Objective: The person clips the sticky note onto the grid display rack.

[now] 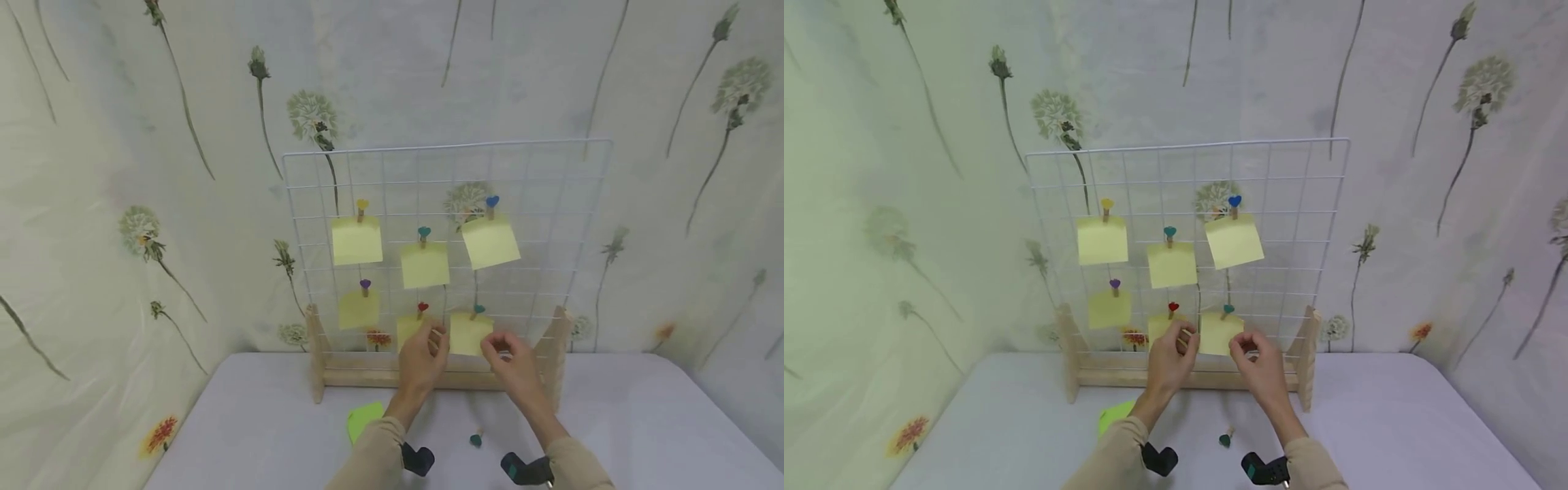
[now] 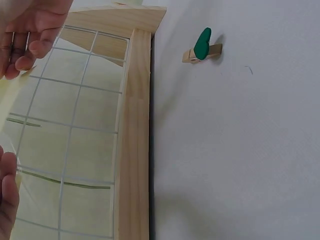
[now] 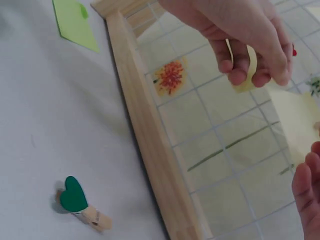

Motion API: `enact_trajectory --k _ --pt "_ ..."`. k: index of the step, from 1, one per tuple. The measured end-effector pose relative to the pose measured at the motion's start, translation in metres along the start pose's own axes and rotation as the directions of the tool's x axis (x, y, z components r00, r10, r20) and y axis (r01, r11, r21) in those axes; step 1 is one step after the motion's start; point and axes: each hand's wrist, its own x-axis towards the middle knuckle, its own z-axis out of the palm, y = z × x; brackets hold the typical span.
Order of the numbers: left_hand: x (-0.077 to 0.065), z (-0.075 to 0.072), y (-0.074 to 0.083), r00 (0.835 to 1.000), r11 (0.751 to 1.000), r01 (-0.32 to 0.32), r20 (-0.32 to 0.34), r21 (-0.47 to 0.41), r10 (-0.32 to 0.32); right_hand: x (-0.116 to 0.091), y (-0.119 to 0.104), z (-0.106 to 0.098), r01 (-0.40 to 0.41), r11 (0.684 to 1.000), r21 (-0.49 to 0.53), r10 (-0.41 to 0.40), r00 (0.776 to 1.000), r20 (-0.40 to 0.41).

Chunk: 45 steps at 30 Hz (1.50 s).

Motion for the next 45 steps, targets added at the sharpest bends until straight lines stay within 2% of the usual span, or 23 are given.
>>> enact_trajectory --k 10,21,30,37,45 --pt "-0.003 -0.004 -0.008 0.999 0.999 0.015 -0.030 0.033 -0.014 -0.009 0.010 0.004 0.010 1.000 -0.006 -0.010 1.000 0.004" --pt "-0.007 -0.010 -0.013 0.998 0.998 0.053 0.013 0.028 -0.054 -0.018 0.019 0.006 0.004 1.000 -0.031 -0.003 1.000 0.027" --pt "-0.015 -0.018 -0.024 0.990 0.989 0.141 0.020 0.033 -0.142 -0.027 0.024 0.010 -0.066 0.996 -0.068 0.070 0.995 0.065" --pt "-0.020 -0.028 -0.037 0.976 0.976 0.215 0.023 0.039 -0.216 -0.031 0.025 0.012 -0.074 0.993 -0.097 0.083 0.992 0.093" --pt "-0.028 -0.037 -0.051 0.980 0.979 0.201 0.001 0.019 -0.201 -0.037 0.031 0.013 -0.082 0.992 -0.098 0.095 0.986 0.137"
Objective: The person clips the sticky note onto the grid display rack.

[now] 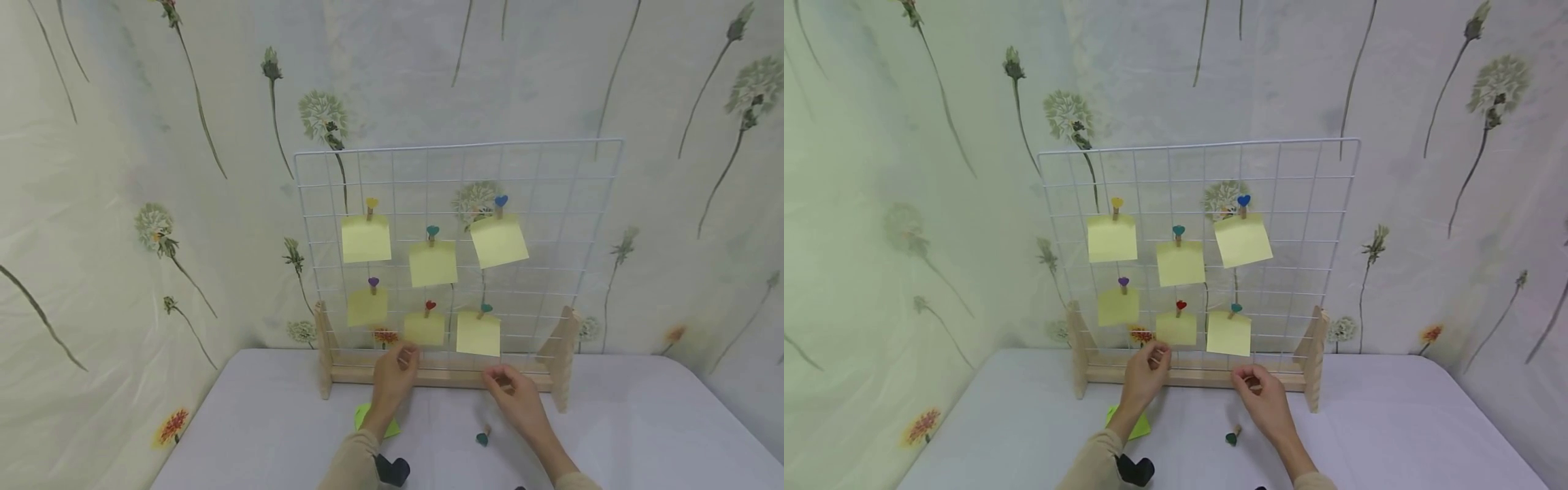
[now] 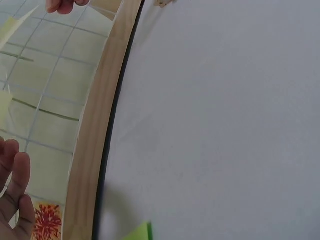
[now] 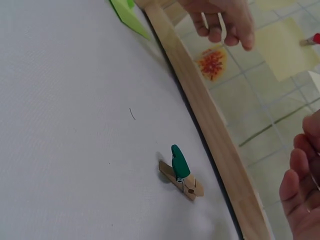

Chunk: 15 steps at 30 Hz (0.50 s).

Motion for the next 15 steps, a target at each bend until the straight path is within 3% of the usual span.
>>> enact_trajectory --k 9,15 --pt "-0.005 -0.017 -0.023 0.996 0.997 0.067 0.053 0.040 -0.069 -0.005 0.008 0.003 -0.075 0.997 -0.009 0.076 0.995 0.071" --pt "-0.010 -0.028 -0.038 0.994 0.995 0.092 0.056 0.033 -0.094 -0.008 0.018 0.005 -0.053 0.998 0.040 0.049 0.993 0.103"
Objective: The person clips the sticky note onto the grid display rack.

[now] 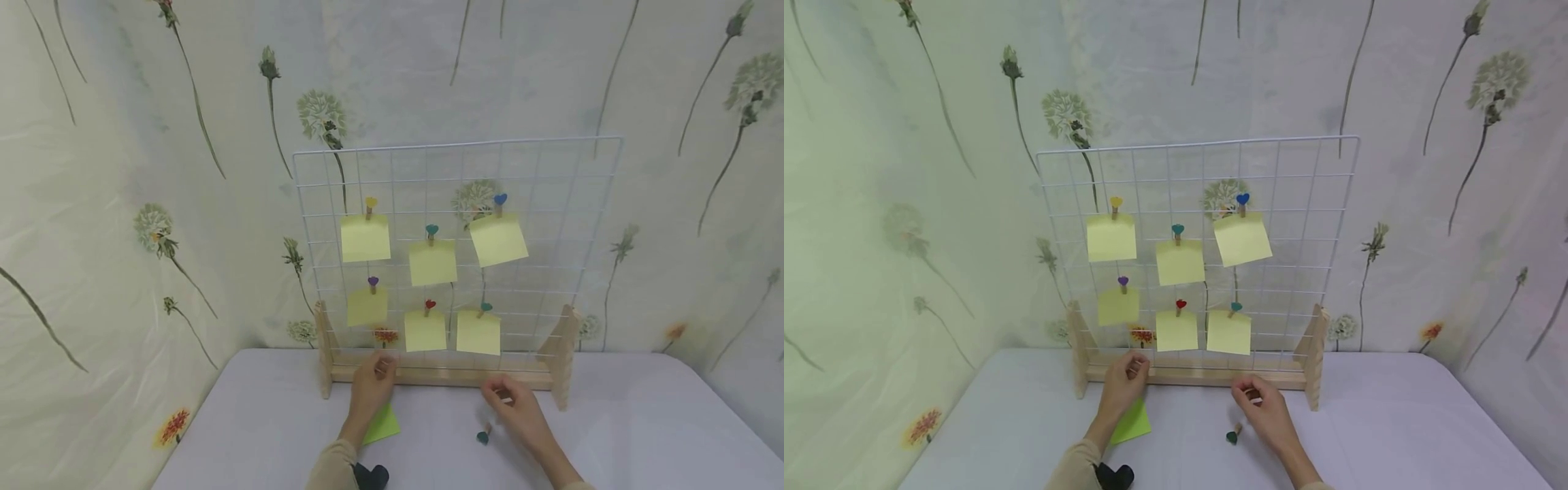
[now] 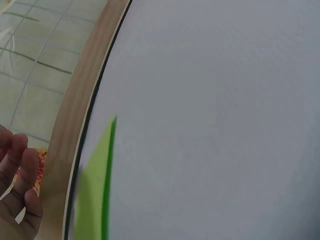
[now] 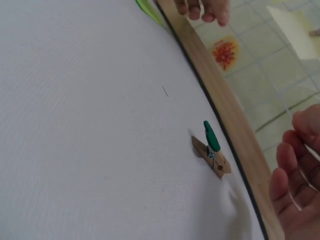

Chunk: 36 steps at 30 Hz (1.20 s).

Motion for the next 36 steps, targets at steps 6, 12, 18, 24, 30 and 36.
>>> enact_trajectory --k 6,12,18,24,30,36 --pt "-0.004 -0.009 -0.013 0.999 1.000 0.013 0.048 -0.020 -0.012 -0.004 0.006 0.000 -0.006 0.999 0.037 0.005 0.999 0.049" --pt "-0.001 -0.014 -0.028 0.994 1.000 -0.003 0.111 -0.030 0.006 -0.006 0.013 -0.002 0.014 1.000 0.017 -0.016 0.995 0.094" --pt "-0.005 -0.019 -0.036 0.992 0.995 -0.029 0.121 -0.091 0.040 -0.014 0.022 -0.001 0.023 0.999 0.030 -0.024 0.999 0.046" --pt "-0.014 -0.023 -0.048 0.992 0.988 -0.019 0.121 -0.155 0.038 -0.024 0.035 0.001 0.036 0.998 0.052 -0.036 0.999 0.011" --pt "-0.011 -0.026 -0.055 0.992 0.997 -0.067 0.099 -0.043 0.071 -0.024 0.040 -0.005 -0.002 0.991 0.132 0.003 1.000 -0.009" --pt "-0.014 -0.043 -0.050 0.987 0.981 0.025 0.151 0.193 -0.055 -0.027 0.037 -0.007 -0.053 0.975 0.218 0.051 0.999 0.014"
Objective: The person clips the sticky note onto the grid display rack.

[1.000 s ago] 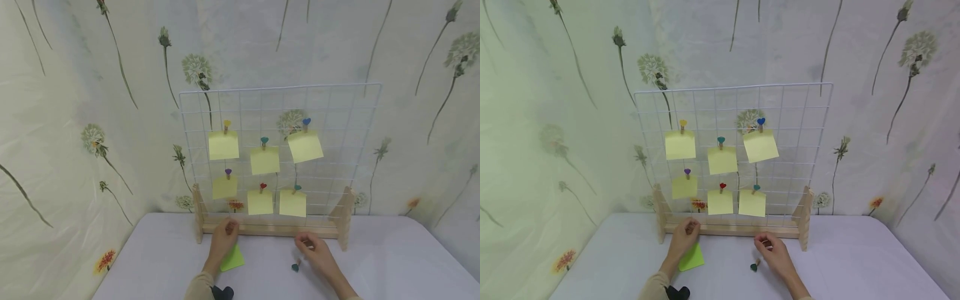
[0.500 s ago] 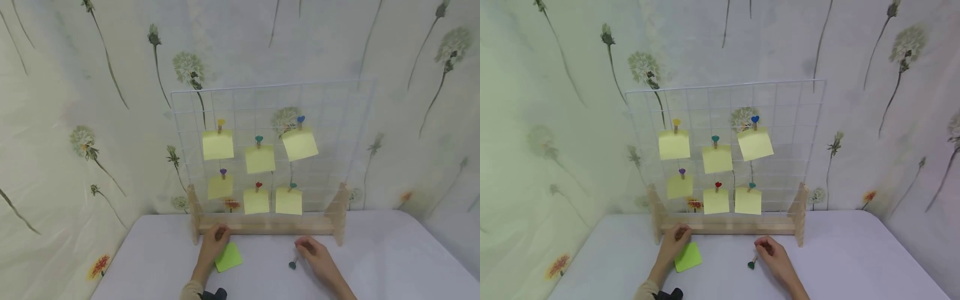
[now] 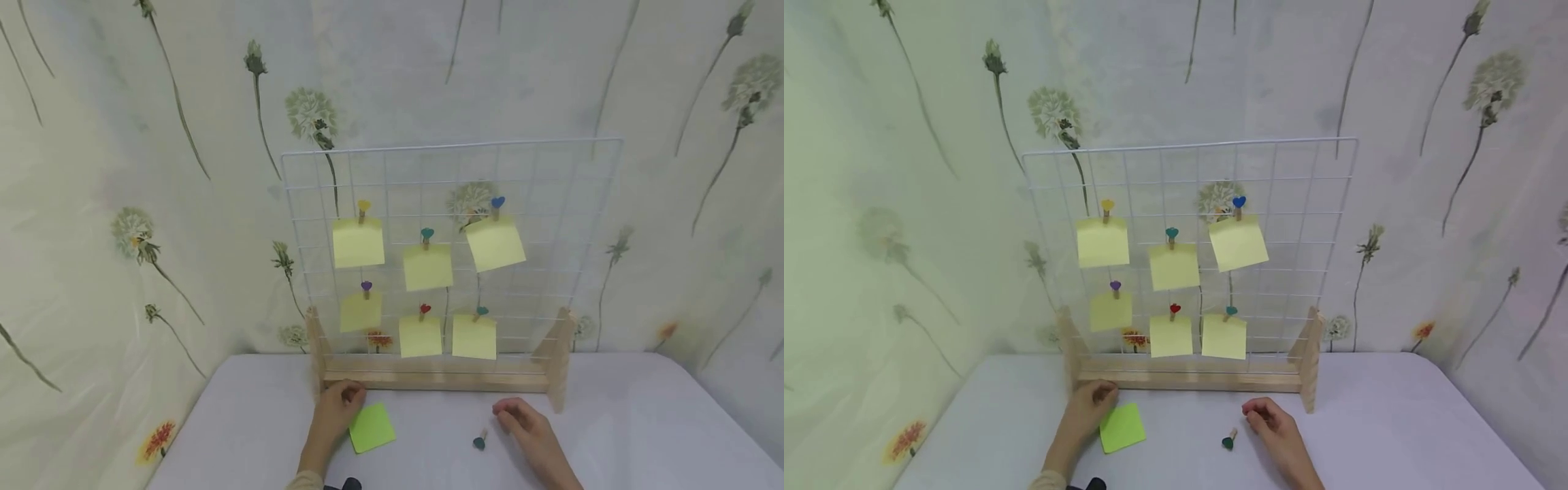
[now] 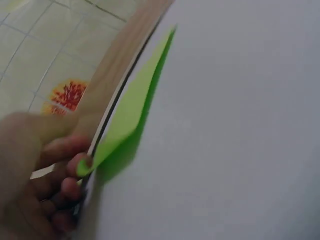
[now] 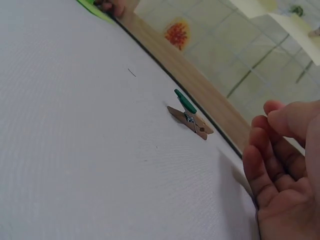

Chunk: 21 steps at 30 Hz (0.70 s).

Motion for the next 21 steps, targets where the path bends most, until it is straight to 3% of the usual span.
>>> enact_trajectory --k 5,10,21 --pt "-0.004 -0.021 0.008 0.980 0.988 0.107 0.158 0.108 -0.124 -0.001 -0.002 0.003 -0.010 1.000 0.015 0.010 1.000 -0.008" --pt "-0.011 -0.039 0.014 0.950 0.967 0.192 0.216 0.167 -0.226 -0.003 -0.002 0.005 0.002 1.000 0.011 -0.002 1.000 -0.008" --pt "-0.016 -0.043 0.021 0.930 0.961 0.200 0.273 0.190 -0.248 -0.003 -0.004 0.005 -0.003 0.999 -0.035 0.003 1.000 0.021"
